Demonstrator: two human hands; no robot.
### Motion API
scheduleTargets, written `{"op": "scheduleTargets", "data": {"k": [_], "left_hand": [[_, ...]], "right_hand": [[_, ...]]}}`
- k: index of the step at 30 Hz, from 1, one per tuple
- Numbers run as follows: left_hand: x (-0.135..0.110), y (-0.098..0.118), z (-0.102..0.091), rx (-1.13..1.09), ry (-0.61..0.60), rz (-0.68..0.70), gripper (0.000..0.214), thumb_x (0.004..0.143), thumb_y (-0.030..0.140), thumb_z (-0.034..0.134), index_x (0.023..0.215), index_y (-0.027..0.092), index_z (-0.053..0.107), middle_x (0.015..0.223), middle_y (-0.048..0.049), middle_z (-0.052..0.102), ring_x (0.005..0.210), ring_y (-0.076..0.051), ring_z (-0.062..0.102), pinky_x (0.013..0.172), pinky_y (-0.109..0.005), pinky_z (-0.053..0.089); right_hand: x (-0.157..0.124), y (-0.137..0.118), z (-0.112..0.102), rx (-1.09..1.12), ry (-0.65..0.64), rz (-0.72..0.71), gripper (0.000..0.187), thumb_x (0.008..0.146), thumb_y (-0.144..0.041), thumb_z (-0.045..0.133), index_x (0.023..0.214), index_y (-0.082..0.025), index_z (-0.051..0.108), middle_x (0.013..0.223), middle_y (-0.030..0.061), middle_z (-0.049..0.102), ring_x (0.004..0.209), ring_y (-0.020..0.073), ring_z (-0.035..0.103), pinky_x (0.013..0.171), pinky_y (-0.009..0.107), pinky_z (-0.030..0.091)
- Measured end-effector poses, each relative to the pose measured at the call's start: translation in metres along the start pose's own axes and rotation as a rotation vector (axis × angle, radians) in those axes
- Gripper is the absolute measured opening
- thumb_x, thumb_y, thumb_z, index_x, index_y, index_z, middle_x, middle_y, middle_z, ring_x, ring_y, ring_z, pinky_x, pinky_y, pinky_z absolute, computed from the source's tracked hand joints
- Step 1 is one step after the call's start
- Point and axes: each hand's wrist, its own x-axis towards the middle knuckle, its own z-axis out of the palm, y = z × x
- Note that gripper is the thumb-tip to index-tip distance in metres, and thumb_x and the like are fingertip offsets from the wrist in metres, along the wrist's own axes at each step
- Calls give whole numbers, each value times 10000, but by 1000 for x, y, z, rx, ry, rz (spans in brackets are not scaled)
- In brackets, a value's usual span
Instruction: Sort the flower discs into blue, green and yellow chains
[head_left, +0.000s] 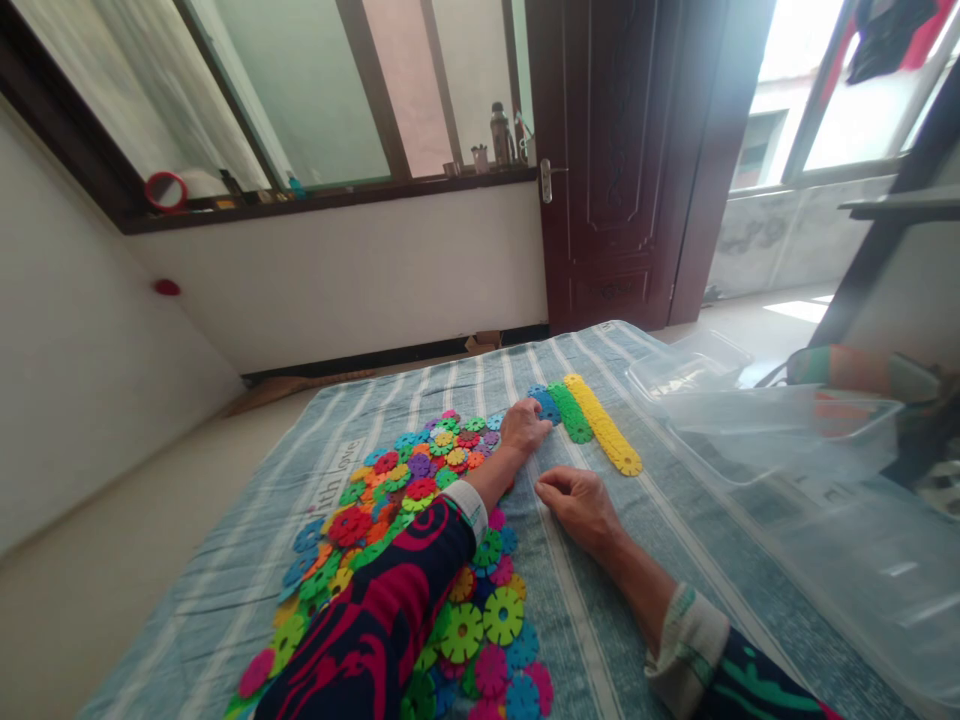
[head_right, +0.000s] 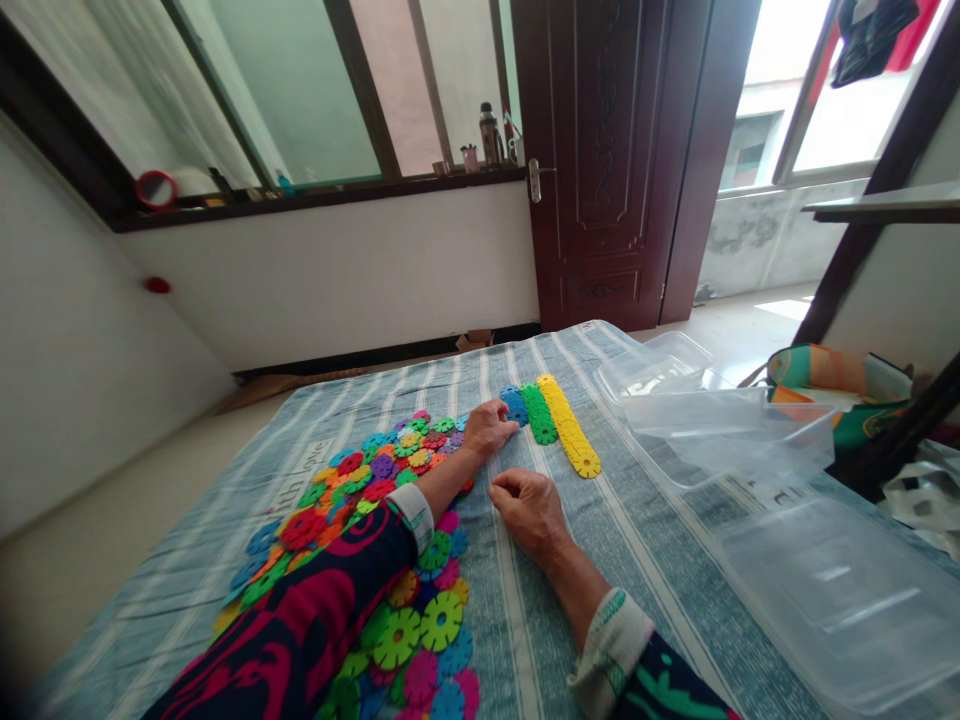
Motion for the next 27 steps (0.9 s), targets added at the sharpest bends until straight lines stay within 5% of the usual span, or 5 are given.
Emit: {"op": "scheduleTargets", "data": {"k": [7,13,17,20,27], "left_hand": [[-26,-16,-37,24,-100,121,93,734,210,587,768,172,664,733,-10,641,705,-149,578,658,-242,421],[-94,-38,-79,28,-262,307,71,725,217,605,720,186,669,743,-13,627,723,-149,573,676,-238,431],[-138,-49,-99,26,-380,536,123,733,294,661,819,210,684,964,-34,667,910,-183,582,839,-278,435],[-158,-58,-110,82,-362,585,165,775,320,640,898,217,678,1039,-44,662,982,-203,571,898,-315,421],[-164,-98,-119,165,-154,411,140,792,265,627,906,194,666,1020,-62,678,992,-209,583,908,-345,444]], "right_hand": [[-1,1,-2,-17,-18,14,200,748,-323,568,690,-185,702,644,-10,659,633,137,579,624,236,411],[-3,1,-4,-33,-20,11,219,745,-346,566,708,-187,713,651,0,665,643,150,584,644,251,428],[-4,1,-4,-41,-22,10,230,745,-355,559,699,-183,705,649,3,662,644,151,586,650,253,429],[-5,1,-5,-46,-30,9,230,743,-354,555,698,-180,699,658,7,662,655,156,587,650,255,425],[-9,1,-7,-40,-33,-2,237,739,-361,558,697,-175,699,668,12,666,678,166,594,665,262,428]]}}
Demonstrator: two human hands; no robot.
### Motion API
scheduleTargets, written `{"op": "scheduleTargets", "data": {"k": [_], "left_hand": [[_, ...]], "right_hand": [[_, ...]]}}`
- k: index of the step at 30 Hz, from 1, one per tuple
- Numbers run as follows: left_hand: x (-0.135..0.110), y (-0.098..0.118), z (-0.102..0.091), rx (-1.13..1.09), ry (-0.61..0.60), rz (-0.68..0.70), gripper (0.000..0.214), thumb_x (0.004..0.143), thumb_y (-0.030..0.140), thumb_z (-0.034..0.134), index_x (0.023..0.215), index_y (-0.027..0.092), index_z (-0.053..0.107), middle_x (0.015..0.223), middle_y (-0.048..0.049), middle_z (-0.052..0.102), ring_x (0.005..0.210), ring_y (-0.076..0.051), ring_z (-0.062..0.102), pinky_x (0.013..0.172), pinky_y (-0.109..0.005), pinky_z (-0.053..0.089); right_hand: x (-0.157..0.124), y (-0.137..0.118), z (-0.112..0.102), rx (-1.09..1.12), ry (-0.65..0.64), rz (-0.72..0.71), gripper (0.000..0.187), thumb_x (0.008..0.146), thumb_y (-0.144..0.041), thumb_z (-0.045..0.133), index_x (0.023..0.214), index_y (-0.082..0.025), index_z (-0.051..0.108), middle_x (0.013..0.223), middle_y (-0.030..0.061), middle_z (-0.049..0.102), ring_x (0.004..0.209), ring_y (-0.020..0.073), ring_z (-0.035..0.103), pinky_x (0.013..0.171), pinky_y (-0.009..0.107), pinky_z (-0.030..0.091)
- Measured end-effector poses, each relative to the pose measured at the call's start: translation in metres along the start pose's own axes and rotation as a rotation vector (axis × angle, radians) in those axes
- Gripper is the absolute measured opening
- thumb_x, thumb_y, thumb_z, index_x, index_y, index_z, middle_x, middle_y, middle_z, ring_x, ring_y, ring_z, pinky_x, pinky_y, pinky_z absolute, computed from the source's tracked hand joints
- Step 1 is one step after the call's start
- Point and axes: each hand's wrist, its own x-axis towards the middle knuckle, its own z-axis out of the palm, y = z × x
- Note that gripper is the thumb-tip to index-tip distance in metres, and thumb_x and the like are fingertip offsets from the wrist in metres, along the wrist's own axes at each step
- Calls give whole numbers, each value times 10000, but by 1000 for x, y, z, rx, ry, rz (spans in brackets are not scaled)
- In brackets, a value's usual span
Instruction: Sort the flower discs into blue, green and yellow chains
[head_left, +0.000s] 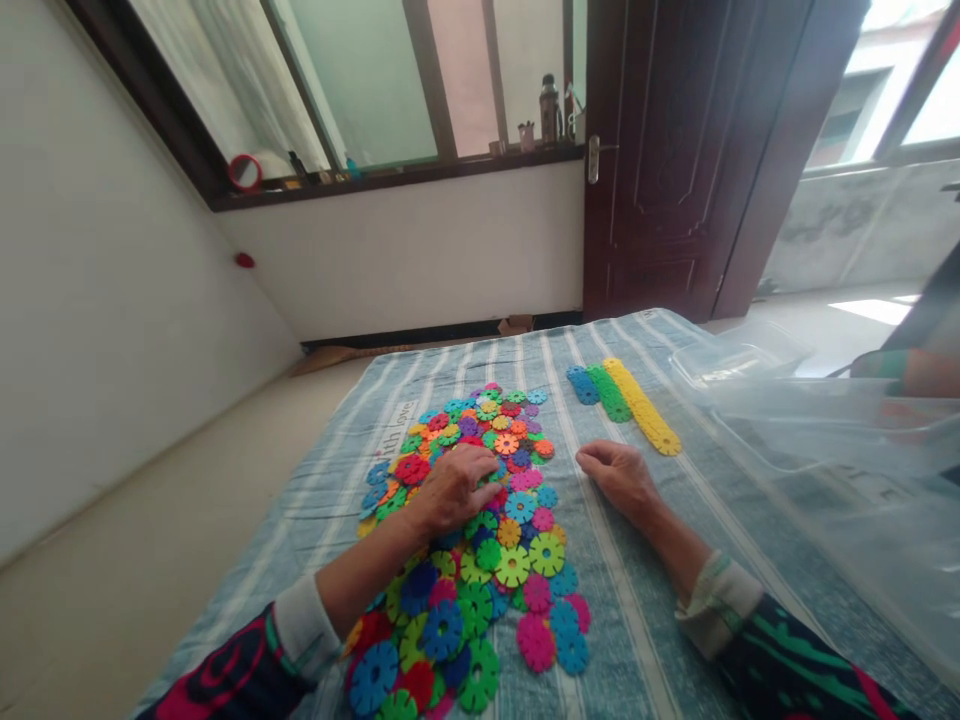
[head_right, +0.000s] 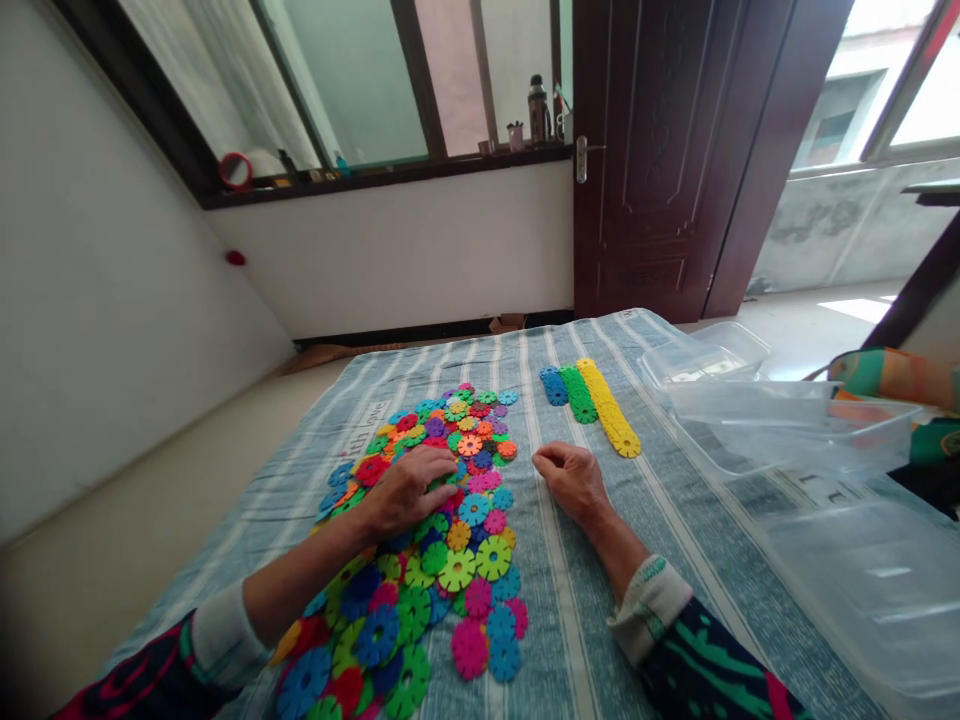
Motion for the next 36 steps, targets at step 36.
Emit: {"op": "scheduleTargets", "data": {"k": [36], "left_hand": [[-38,17,3,48,93,-122,152,808,280,621,940,219,665,1172,-62,649,1140,-240,545,987,-427,389]], "right_hand": [[-8,1,-3,-66,6,15,236,732,-390,588,735,-185,706,755,34,705,746,198,624,719,296,462]]}}
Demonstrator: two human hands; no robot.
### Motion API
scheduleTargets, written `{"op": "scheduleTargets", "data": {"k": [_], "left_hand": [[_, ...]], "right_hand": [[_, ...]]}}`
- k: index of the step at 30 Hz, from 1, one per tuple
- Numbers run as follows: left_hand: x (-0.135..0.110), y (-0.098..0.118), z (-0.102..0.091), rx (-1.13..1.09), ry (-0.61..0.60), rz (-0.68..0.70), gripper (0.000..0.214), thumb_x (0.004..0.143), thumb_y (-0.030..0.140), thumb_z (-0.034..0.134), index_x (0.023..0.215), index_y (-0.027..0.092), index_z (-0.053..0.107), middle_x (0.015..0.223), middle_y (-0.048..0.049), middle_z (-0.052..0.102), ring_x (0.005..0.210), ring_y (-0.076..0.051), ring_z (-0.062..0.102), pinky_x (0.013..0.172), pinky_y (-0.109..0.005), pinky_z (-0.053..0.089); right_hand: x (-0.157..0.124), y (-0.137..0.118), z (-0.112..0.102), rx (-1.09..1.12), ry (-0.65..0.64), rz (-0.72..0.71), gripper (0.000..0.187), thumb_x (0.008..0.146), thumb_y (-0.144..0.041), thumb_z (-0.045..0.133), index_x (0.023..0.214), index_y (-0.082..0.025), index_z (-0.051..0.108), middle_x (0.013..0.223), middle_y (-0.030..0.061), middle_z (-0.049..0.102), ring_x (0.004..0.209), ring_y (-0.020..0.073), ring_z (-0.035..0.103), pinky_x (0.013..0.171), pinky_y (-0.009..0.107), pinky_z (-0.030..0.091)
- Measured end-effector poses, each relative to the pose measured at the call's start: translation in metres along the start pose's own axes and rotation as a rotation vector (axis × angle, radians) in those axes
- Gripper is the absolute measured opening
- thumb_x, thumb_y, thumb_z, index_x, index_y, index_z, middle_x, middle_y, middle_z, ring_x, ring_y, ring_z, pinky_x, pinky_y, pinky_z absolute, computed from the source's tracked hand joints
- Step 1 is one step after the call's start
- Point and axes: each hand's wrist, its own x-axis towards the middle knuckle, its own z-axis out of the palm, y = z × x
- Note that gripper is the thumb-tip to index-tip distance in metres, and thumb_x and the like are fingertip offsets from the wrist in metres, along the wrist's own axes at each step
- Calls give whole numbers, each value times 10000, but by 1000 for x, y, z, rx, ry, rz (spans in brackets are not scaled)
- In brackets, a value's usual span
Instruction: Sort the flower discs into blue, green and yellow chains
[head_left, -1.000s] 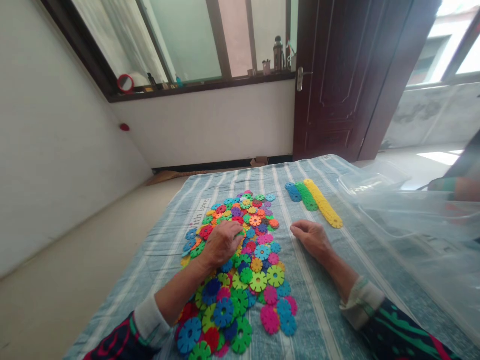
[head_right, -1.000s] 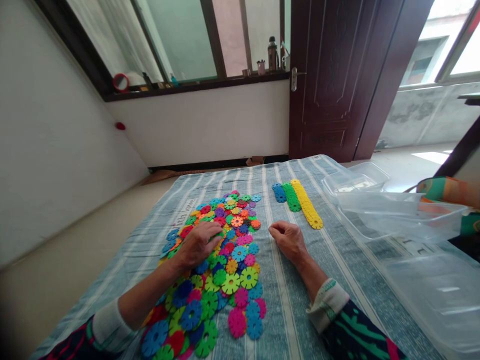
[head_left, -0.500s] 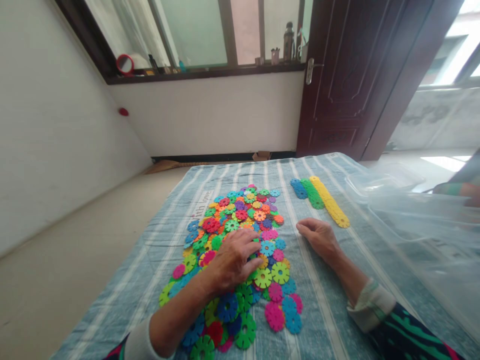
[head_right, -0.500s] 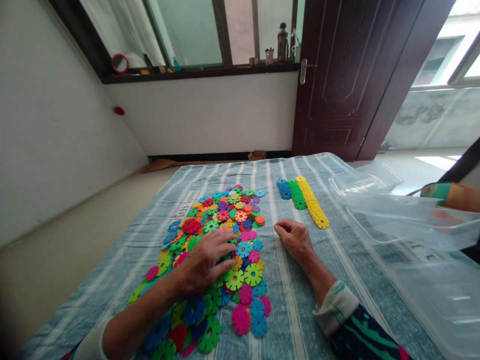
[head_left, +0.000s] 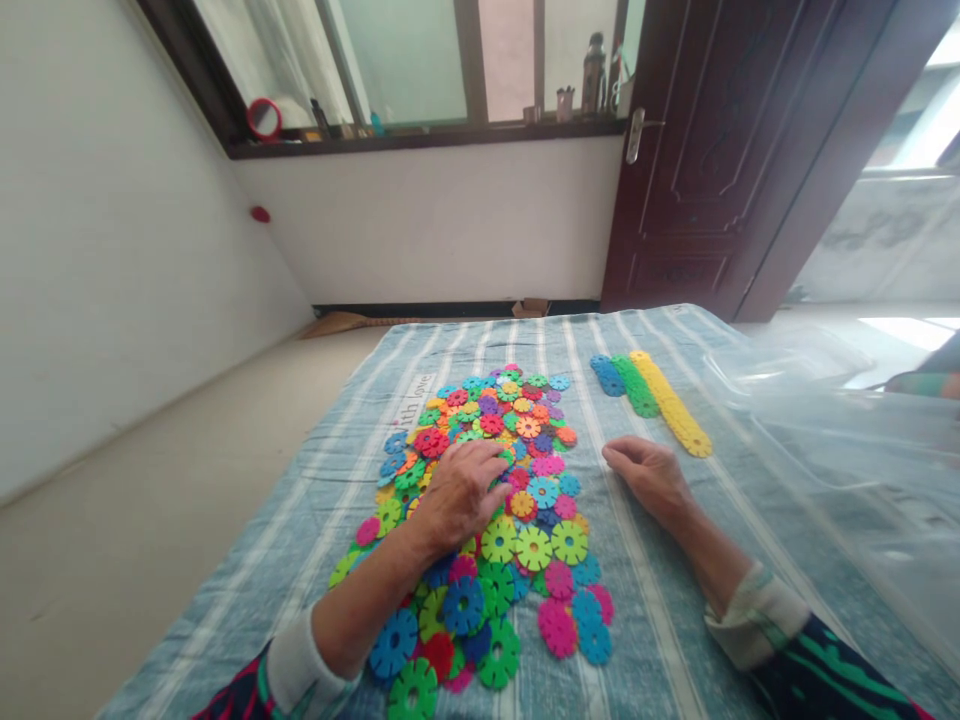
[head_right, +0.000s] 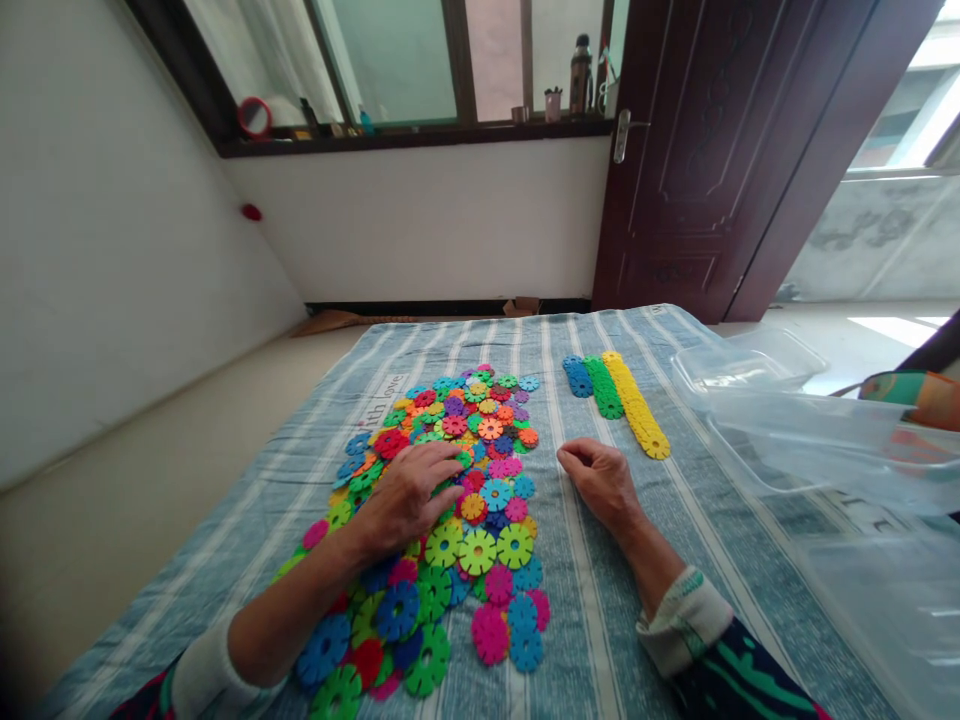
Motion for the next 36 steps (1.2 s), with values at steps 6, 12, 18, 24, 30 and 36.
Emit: {"op": "scheduleTargets", "data": {"k": [6,12,18,24,30,36], "left_hand": [[4,-13,1,45,86,-37,155,834,226,551,940,191,659,1103,-87,660,1064,-230,573,938,-399,445],[3,-22,4,53,169,-51,189,834,177,521,956,177,665,1071,-92,666,1059,-228,574,965,-401,453],[1,-7,5,12,89,36,160,845,257,564,922,202,693,1245,-92,603,1217,-269,484,1046,-468,381],[0,1,4,59,-63,-14,235,826,357,608,996,222,697,1315,-116,551,1269,-321,438,1034,-524,366],[1,-6,5,103,-22,-82,257,839,356,586,1002,189,694,1273,-142,572,1254,-323,450,1039,-508,371],[3,-8,7,215,59,-115,224,829,186,525,964,163,702,1243,-150,592,1227,-313,479,1033,-479,383]], "right_hand": [[-1,-1,-1,-8,0,-4,236,730,-389,588,735,-186,708,752,36,706,743,203,625,717,303,462],[-1,-1,-1,-10,0,-2,244,729,-392,589,739,-181,711,762,44,714,746,206,631,722,307,467],[-1,0,0,-11,6,-16,241,730,-397,588,726,-189,709,766,39,716,748,209,633,718,307,472],[-1,0,-1,-20,1,-7,235,727,-397,593,720,-192,707,757,33,712,744,206,632,716,301,466],[-1,0,-1,-30,4,-5,230,721,-392,593,723,-193,709,750,28,710,734,201,628,702,296,461],[0,1,-1,-20,5,-10,236,721,-398,592,711,-192,706,738,28,704,728,197,624,700,295,457]]}}
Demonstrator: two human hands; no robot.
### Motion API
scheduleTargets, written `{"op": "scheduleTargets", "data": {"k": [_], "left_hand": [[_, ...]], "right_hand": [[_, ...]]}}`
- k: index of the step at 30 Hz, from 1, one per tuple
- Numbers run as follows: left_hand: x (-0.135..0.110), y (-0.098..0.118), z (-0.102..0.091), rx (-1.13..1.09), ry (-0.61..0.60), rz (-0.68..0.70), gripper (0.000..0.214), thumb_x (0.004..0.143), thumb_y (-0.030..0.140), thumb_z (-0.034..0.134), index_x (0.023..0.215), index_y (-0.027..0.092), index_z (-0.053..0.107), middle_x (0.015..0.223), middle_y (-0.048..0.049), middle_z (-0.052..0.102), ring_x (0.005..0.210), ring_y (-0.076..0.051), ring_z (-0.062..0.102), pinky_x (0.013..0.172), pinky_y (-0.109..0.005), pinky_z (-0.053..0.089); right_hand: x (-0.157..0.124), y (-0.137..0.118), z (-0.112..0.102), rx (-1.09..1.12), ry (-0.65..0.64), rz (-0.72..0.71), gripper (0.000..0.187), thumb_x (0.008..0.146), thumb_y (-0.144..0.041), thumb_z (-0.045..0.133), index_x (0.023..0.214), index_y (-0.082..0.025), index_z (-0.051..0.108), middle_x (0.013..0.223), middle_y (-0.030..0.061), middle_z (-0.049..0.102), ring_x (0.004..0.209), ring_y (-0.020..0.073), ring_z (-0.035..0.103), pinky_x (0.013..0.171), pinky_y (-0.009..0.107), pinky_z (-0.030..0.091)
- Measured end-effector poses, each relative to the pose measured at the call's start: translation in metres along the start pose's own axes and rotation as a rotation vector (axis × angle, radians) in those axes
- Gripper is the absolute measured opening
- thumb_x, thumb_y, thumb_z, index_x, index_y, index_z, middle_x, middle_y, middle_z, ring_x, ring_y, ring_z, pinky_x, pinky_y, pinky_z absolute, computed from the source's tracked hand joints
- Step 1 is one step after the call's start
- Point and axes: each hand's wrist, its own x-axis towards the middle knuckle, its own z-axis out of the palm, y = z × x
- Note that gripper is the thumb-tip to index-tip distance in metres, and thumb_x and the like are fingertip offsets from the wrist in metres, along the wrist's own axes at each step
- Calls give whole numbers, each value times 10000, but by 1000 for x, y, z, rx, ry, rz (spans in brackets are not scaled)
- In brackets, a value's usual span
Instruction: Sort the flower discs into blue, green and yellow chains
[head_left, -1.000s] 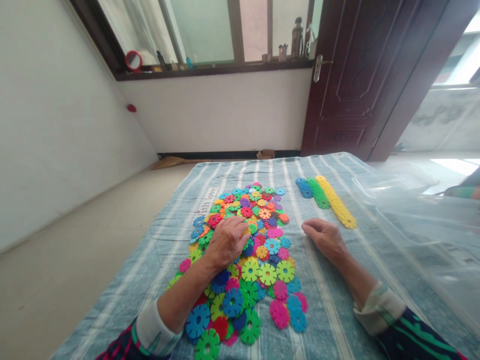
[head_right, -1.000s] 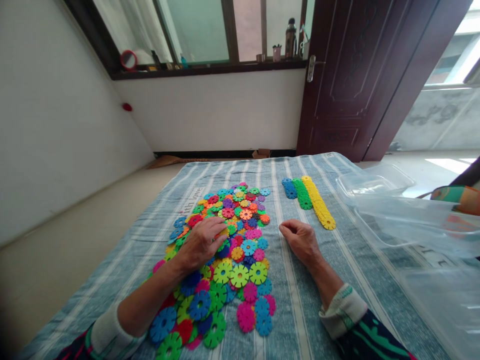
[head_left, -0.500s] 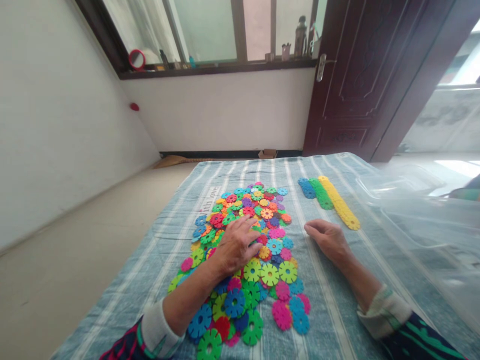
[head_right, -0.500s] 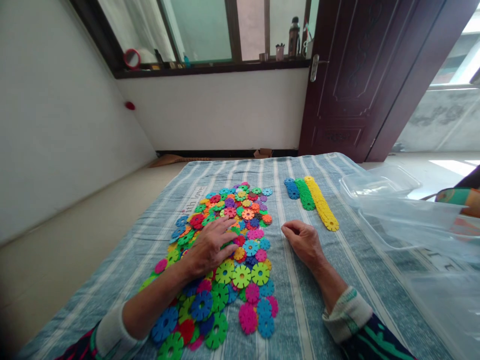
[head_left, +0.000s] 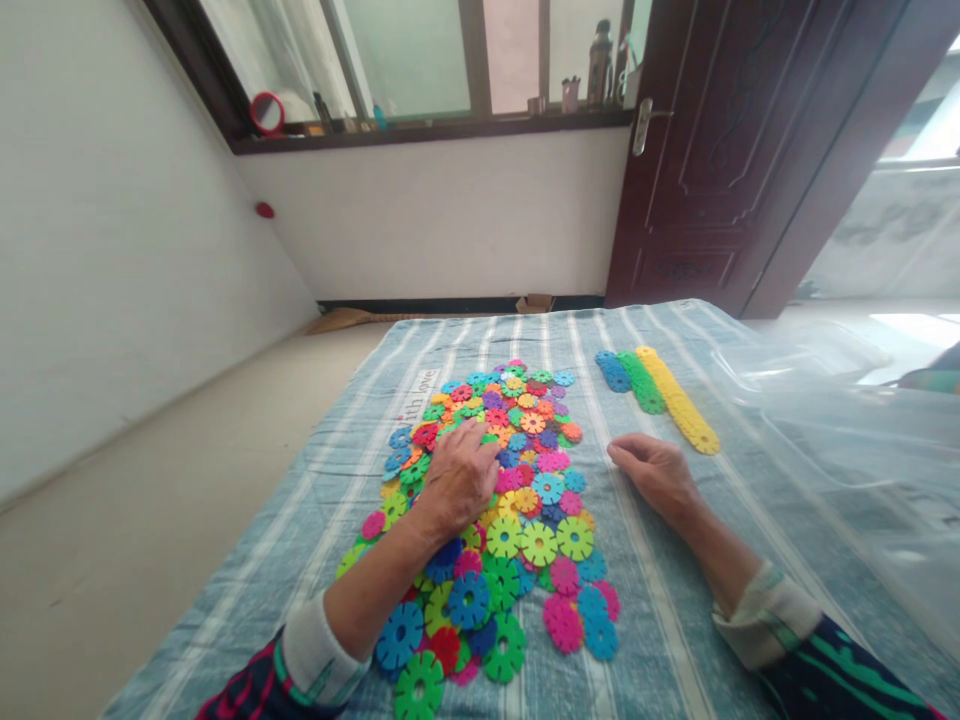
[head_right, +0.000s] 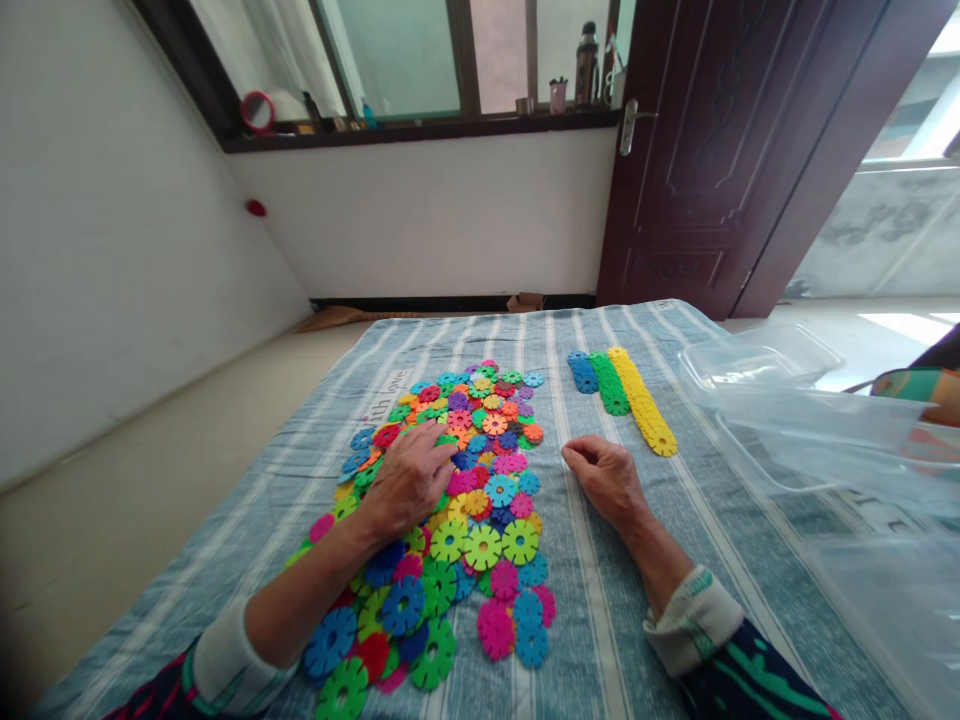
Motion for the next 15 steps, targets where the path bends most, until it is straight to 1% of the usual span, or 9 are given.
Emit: {"op": "scheduleTargets", "data": {"k": [3,5,9,12,15], "left_hand": [[0,1,-1,41,12,-3,269,813,115,486,957,171,705,1239,-141,598,1223,-307,484,1025,-478,386],[0,3,-3,41,-2,14,270,807,108,491,949,187,706,1257,-130,592,1236,-309,471,1019,-483,384],[1,10,-8,19,-63,74,176,833,197,537,885,216,704,1316,-99,557,1266,-322,435,1014,-518,364],[3,12,-8,29,-90,70,172,851,273,550,925,214,693,1318,-111,553,1264,-325,437,1002,-522,368],[3,11,-6,44,-85,43,204,848,282,552,981,192,678,1289,-123,570,1258,-317,445,1001,-493,381]], "right_hand": [[0,0,0,0,2,-1,235,723,-397,591,714,-193,706,748,29,706,735,198,625,704,295,458],[0,1,0,-5,1,1,232,724,-396,593,720,-194,708,749,27,706,736,198,626,705,295,458],[-1,1,0,-15,-6,3,234,727,-397,593,724,-194,708,749,26,707,737,196,627,706,293,460],[-1,1,0,-30,-7,3,235,729,-397,590,727,-194,707,751,27,708,739,197,629,703,291,461],[-1,1,0,-34,-6,1,236,730,-398,588,730,-195,708,752,28,710,740,199,631,701,294,463]]}}
